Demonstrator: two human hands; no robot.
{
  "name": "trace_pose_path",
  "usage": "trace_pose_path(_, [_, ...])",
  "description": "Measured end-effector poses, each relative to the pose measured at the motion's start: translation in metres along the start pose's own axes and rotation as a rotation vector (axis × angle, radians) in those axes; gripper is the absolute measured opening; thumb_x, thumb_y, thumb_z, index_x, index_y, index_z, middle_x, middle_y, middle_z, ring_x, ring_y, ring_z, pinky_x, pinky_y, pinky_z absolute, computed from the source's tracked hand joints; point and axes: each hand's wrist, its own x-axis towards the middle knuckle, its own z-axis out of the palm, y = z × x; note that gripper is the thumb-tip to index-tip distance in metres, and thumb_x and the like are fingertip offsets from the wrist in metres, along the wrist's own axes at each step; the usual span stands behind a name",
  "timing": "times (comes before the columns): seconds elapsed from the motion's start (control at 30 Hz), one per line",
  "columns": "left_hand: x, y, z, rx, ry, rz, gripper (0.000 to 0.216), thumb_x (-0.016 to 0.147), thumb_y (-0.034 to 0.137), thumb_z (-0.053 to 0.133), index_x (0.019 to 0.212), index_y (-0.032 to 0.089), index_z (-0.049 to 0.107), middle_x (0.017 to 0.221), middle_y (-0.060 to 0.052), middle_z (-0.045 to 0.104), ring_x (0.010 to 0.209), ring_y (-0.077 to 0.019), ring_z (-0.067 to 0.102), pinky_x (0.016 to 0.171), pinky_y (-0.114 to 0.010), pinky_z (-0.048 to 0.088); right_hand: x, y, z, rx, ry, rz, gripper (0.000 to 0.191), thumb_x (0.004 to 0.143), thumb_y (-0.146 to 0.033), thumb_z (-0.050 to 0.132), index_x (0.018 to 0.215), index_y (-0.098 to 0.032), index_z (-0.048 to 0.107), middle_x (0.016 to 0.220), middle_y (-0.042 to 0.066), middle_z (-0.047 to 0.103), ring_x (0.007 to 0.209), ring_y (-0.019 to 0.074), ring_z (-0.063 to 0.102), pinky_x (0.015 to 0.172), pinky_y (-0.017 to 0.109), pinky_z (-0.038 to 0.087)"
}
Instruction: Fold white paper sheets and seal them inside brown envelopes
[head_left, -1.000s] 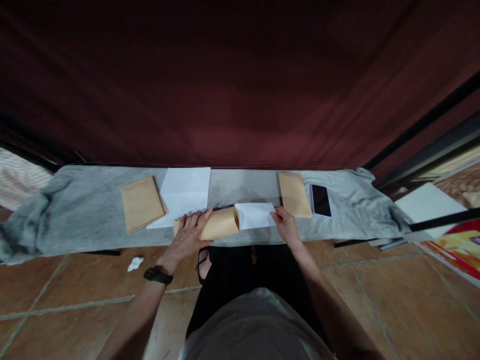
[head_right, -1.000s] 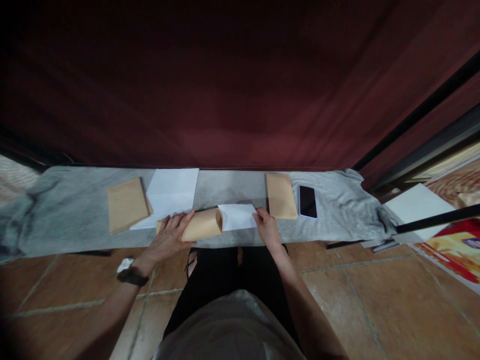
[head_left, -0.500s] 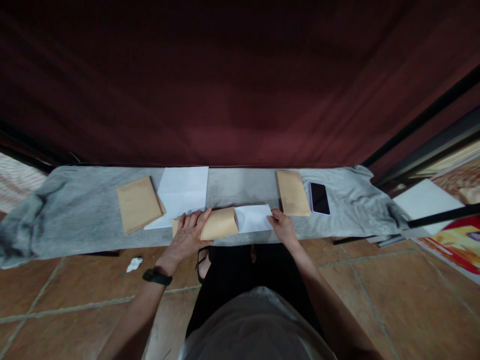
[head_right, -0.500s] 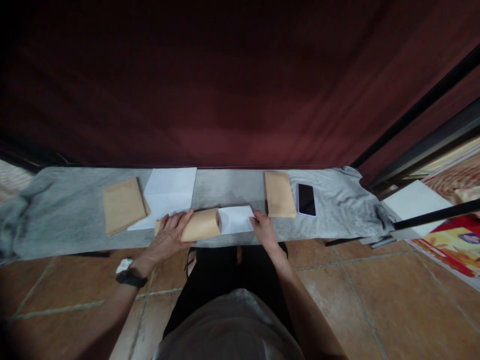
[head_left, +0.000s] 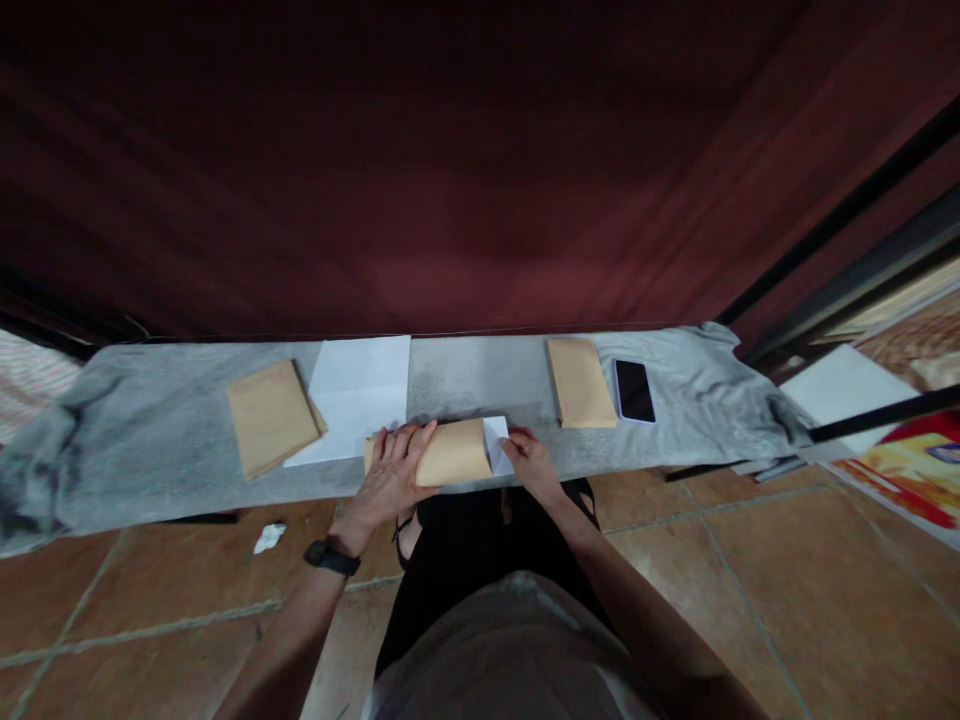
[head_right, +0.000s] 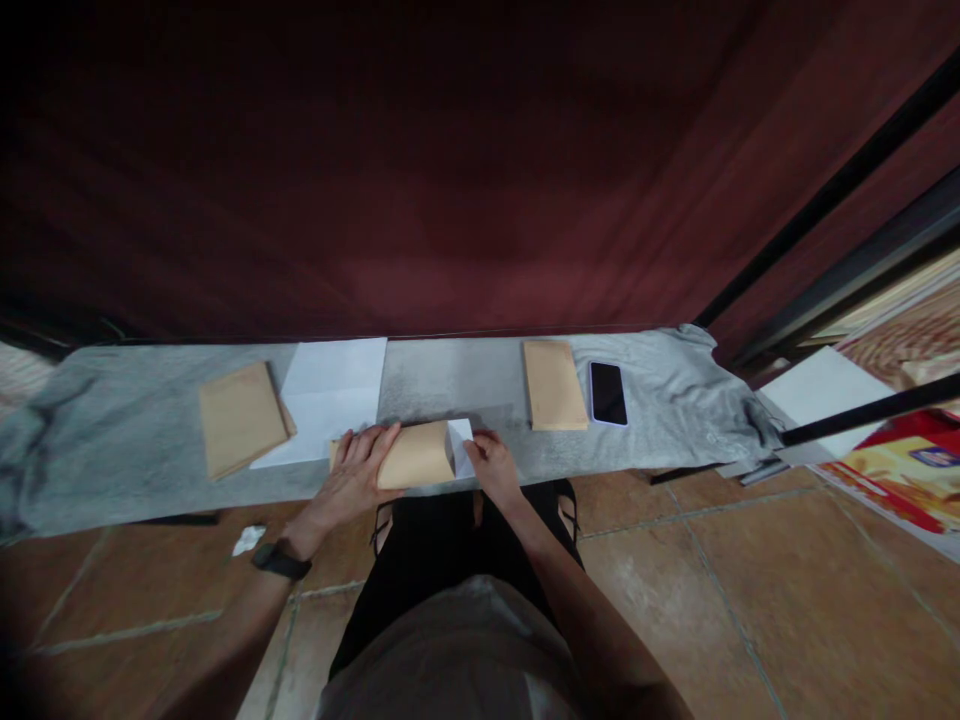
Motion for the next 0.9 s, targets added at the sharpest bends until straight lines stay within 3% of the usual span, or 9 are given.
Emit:
trace_pose_path(0.17, [0.004,0.005,0.001,-0.016,-0.004,0.041,0.108,0.077,0.051,0.075,0.161,0.025,0.011,0.143,-0.016,0.047,0.138,-0.0373,0.041,0.119,-0.061,0.019,0.001,-0.002,0.015,-0.019,-0.046,0.054,0.023,0.088,-0.023,0.058,0.068,-0.024,0.069,0.103,0.006,0.072,0.1,0.0205,0.067,0.094,0.034,0.051])
trace_pose_path(0.4, [0.005,0.008,0.001,-0.015,-0.01,0.061,0.107,0.079,0.048,0.075,0.161,0.025,0.01,0.142,-0.017,0.047,0.137,-0.0369,0.041,0.12,-0.061,0.019,-0.002,0.001,0.027,-0.041,-0.035,0.123,0.026,0.087,-0.022,0.056,0.064,-0.022,0.068,0.075,0.002,0.071,0.075,0.019,0.068,0.072,0.028,0.051])
trace_pose_path(0.6, [0.005,0.009,0.001,-0.027,-0.011,0.045,0.105,0.08,0.048,0.073,0.161,0.025,0.011,0.142,-0.017,0.049,0.136,-0.0377,0.043,0.118,-0.062,0.02,-0.005,-0.001,0.029,-0.023,0.014,0.137,0.015,0.086,-0.025,0.055,0.08,-0.024,0.069,0.084,0.002,0.073,0.079,0.0199,0.069,0.072,0.028,0.051])
trace_pose_path(0.77, [0.006,0.011,0.001,-0.021,-0.009,0.04,0.107,0.079,0.046,0.074,0.161,0.025,0.01,0.143,-0.017,0.048,0.137,-0.0379,0.042,0.119,-0.062,0.019,-0.007,-0.005,0.028,0.05,0.074,0.115,0.005,0.084,-0.022,0.055,0.084,-0.025,0.059,0.085,-0.001,0.071,0.078,0.0177,0.07,0.073,0.027,0.052])
trace_pose_path(0.9, [0.007,0.013,0.0,-0.015,-0.006,0.052,0.106,0.079,0.043,0.075,0.161,0.025,0.01,0.145,-0.018,0.047,0.139,-0.0379,0.041,0.12,-0.062,0.019,-0.008,-0.007,0.026,0.051,0.163,0.184,0.02,0.079,-0.023,0.06,0.099,-0.025,0.057,0.08,-0.002,0.069,0.073,0.0183,0.069,0.069,0.027,0.052])
